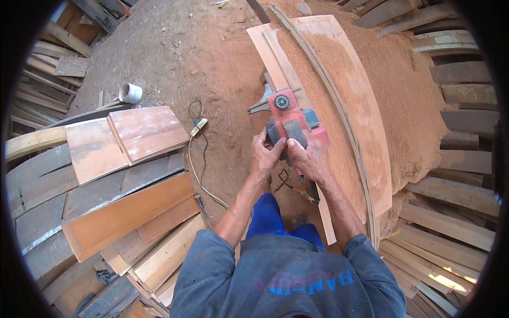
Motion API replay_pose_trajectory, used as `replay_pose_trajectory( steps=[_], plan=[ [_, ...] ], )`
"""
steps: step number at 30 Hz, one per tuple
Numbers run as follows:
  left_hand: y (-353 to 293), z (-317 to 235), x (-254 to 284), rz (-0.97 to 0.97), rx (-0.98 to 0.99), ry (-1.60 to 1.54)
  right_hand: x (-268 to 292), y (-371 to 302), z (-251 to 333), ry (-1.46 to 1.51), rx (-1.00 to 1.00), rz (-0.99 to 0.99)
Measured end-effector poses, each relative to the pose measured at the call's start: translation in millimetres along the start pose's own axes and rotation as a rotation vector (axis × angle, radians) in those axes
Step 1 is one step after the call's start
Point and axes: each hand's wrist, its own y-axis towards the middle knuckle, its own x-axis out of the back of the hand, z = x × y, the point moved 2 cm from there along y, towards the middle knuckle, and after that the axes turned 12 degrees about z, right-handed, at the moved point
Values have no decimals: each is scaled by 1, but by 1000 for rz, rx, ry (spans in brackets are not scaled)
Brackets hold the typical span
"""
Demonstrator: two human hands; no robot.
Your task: The person handles and sets down an electric planer, fits wooden blocks against a wooden board, and brushes sawdust off the board by hand.
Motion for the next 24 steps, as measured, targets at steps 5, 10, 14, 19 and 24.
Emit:
replay_pose_trajectory(
  steps=[5,10,14,19,24],
  plan=[
    [32,1,20,-5,-42,-40,1,34,15,31,4,20],
    [65,-15,38,3,-26,58,7,70,28,-23,33,-10],
    [94,-32,53,20,-79,-19,11,100,52,-17,45,-15],
    [132,-63,72,64,-89,-6,16,142,75,-26,79,-44],
    [176,-71,102,65,-48,-11,20,190,103,-49,91,-56]
  ],
)
